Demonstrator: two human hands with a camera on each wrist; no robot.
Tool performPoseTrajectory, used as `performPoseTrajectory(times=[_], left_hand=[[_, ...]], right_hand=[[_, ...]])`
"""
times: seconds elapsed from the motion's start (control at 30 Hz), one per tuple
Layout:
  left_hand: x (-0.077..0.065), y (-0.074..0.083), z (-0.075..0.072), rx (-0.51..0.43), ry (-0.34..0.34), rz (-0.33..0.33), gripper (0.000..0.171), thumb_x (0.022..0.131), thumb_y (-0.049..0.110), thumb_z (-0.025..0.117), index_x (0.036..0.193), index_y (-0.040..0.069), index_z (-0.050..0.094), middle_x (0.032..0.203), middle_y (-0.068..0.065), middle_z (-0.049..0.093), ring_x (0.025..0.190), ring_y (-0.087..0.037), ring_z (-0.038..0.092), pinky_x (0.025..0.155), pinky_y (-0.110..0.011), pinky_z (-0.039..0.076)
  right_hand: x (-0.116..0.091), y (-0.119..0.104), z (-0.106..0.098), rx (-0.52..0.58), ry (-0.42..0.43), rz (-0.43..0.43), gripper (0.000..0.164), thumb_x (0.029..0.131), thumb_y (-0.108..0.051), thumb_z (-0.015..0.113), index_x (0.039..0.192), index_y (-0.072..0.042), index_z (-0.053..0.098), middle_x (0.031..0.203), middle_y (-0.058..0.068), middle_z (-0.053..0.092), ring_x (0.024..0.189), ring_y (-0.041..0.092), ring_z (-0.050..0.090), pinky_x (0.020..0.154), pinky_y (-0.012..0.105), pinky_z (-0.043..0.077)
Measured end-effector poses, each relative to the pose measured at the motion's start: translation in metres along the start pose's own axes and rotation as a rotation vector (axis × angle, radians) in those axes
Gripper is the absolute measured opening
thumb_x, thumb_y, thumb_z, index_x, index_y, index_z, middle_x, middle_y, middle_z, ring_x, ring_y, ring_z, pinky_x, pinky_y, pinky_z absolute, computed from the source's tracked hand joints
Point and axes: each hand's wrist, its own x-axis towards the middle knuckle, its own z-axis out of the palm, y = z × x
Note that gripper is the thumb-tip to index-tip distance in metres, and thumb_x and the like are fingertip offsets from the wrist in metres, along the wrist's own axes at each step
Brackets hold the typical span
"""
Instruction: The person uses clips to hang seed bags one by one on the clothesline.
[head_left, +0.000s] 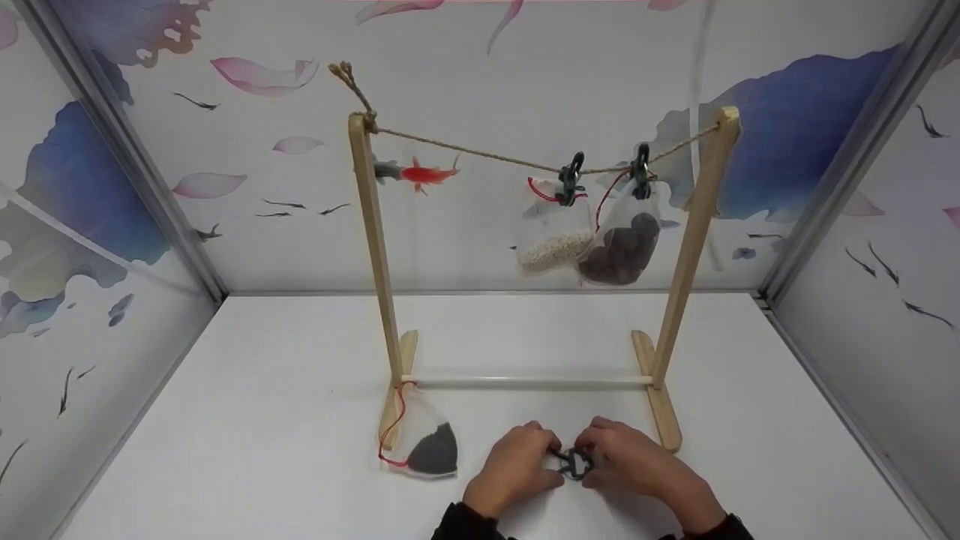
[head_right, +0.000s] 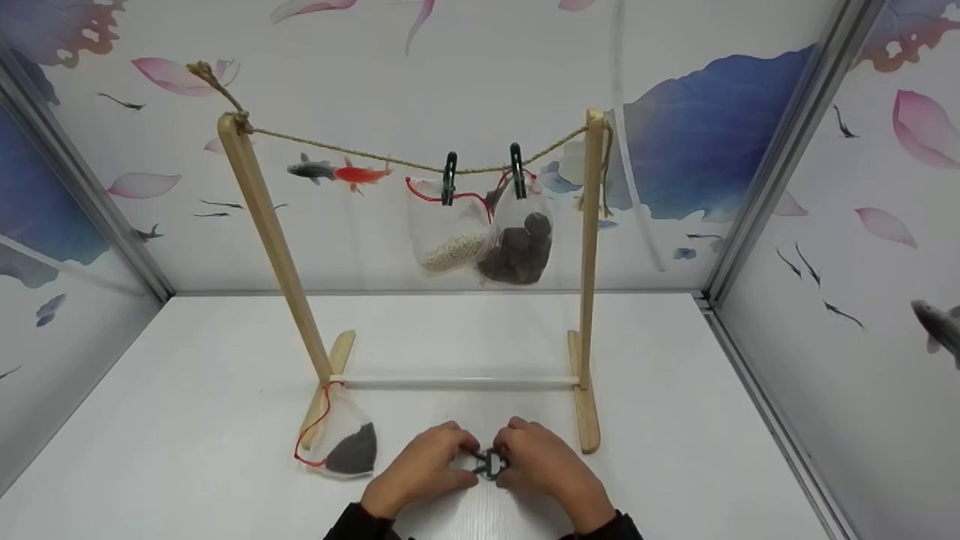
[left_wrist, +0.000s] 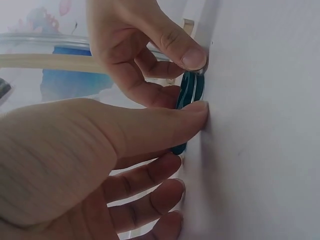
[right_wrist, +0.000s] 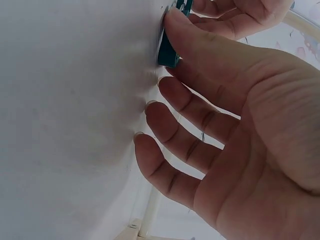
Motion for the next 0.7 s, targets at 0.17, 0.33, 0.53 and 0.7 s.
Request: performPoseTrajectory(times=[0.17, 0.33, 0.53, 0.7], left_hand=[[0.001, -0.001, 0.0, 0.025, -0.007, 0.036, 0.028, 0.081, 0.022, 0.084, 0.103, 0.009, 0.075, 0.089, 0.005, 0.06, 0.082, -0.008, 0.054, 0.073, -0.024, 0.046], [0.0, -0.003, -0.003, 0.025, -0.026, 0.099, 0.026, 0.089, 0.024, 0.079, 0.108, 0.009, 0.072, 0.095, 0.003, 0.06, 0.085, -0.006, 0.056, 0.077, -0.022, 0.048], [0.0, -0.004, -0.01, -0.013, -0.022, 0.078, 0.038, 0.09, 0.032, 0.077, 0.118, 0.008, 0.07, 0.101, 0.001, 0.062, 0.09, -0.007, 0.059, 0.079, -0.025, 0.049], [0.0, -0.005, -0.014, -0.037, -0.037, 0.047, 0.043, 0.091, 0.039, 0.076, 0.118, 0.006, 0.071, 0.1, -0.001, 0.066, 0.089, -0.009, 0.061, 0.077, -0.026, 0.05]], right_hand=[[0.0, 0.002, 0.002, -0.007, 0.01, 0.007, 0.041, 0.077, -0.028, 0.09, 0.108, -0.009, 0.072, 0.099, -0.007, 0.061, 0.087, 0.006, 0.056, 0.076, 0.031, 0.051], [0.001, 0.003, 0.002, -0.011, 0.033, 0.015, 0.041, 0.08, -0.038, 0.087, 0.107, -0.01, 0.073, 0.095, -0.01, 0.06, 0.082, 0.003, 0.054, 0.072, 0.029, 0.05], [0.002, 0.001, -0.002, -0.026, 0.07, 0.011, 0.042, 0.084, -0.04, 0.083, 0.111, -0.01, 0.072, 0.095, -0.009, 0.064, 0.08, 0.005, 0.057, 0.069, 0.03, 0.049], [0.001, 0.001, -0.005, -0.04, 0.099, 0.013, 0.046, 0.084, -0.044, 0.083, 0.113, -0.009, 0.072, 0.096, -0.007, 0.065, 0.079, 0.006, 0.057, 0.067, 0.029, 0.049]])
